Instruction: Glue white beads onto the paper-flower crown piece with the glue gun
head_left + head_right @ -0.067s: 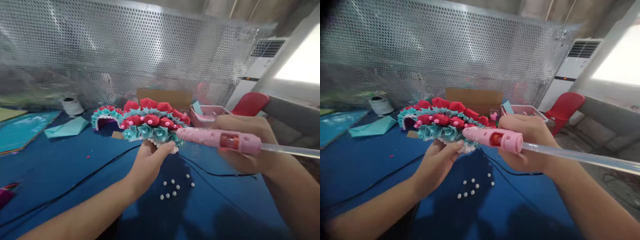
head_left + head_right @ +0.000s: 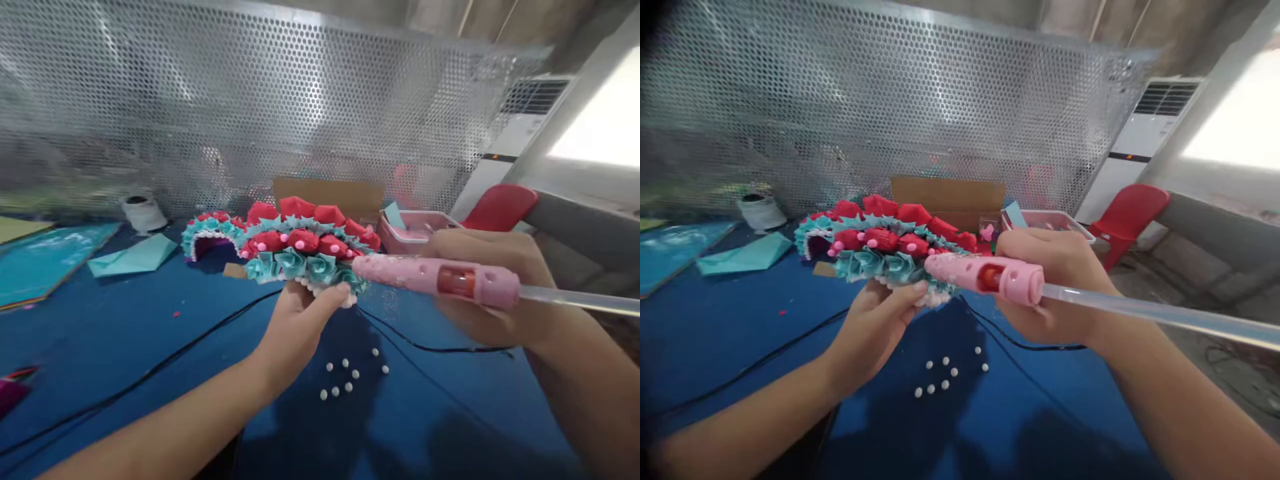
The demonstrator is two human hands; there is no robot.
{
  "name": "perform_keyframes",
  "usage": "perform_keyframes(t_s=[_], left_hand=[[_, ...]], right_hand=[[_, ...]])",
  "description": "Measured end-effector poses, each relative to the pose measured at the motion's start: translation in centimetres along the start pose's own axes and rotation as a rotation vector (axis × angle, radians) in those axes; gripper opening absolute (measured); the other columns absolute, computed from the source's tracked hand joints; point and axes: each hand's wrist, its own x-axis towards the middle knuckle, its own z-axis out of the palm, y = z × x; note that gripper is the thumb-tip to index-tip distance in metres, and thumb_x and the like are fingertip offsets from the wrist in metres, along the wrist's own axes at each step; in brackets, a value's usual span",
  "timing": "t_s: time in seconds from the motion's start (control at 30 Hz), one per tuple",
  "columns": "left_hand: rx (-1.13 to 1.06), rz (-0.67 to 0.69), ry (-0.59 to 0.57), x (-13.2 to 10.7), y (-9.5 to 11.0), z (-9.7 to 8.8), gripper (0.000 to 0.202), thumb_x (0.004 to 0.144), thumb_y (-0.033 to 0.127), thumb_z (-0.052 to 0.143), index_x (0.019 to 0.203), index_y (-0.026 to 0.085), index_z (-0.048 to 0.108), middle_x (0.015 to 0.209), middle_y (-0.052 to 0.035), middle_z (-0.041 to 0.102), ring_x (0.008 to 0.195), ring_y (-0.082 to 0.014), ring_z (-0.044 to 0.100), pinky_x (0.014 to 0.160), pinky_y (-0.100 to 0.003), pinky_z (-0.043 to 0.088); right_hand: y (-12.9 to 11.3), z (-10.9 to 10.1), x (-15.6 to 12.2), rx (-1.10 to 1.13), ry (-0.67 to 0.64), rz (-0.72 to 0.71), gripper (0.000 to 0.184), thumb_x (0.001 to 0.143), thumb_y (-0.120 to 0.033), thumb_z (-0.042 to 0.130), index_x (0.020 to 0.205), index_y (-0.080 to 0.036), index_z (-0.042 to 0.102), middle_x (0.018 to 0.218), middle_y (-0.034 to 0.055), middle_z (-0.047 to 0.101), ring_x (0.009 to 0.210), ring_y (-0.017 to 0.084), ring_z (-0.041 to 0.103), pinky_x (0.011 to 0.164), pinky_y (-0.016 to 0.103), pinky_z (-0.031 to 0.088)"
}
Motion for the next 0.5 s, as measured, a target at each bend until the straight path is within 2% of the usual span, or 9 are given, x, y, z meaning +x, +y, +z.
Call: perform_keyframes(t_s=[0.27, 0.37, 0.5], left_hand=[[0.004, 0.007, -0.008, 0.0, 0.2, 0.1, 0.011, 0.08, 0.023, 0.068, 0.087, 0.021, 0.059, 0.089, 0.0037, 0.062, 0.089, -0.0121, 0.056, 0.089, -0.031, 0.045], [0.012, 0.005, 0.002, 0.0, 0.2, 0.1, 0.011, 0.08, 0.024, 0.069, 0.084, 0.021, 0.059, 0.085, 0.0039, 0.062, 0.086, -0.0119, 0.057, 0.088, -0.031, 0.046], [0.036, 0.006, 0.001, 0.1, 0.3, 0.3, 0.01, 0.08, 0.026, 0.068, 0.084, 0.02, 0.061, 0.086, 0.0014, 0.064, 0.092, -0.0147, 0.059, 0.095, -0.034, 0.045]], right_hand=[[-0.3, 0.2, -0.2, -0.089, 0.041, -0.018, 0.014, 0.075, -0.022, 0.05, 0.062, -0.021, 0.044, 0.055, -0.0045, 0.036, 0.047, 0.01, 0.033, 0.043, 0.027, 0.023], [-0.6, 0.3, -0.2, -0.135, 0.062, -0.036, 0.01, 0.074, -0.02, 0.049, 0.064, -0.022, 0.046, 0.055, -0.0043, 0.037, 0.047, 0.01, 0.032, 0.042, 0.026, 0.025], [-1.3, 0.3, -0.2, -0.25, 0.054, -0.044, 0.009, 0.075, -0.023, 0.047, 0.067, -0.021, 0.05, 0.054, -0.0026, 0.043, 0.046, 0.011, 0.034, 0.043, 0.027, 0.028]])
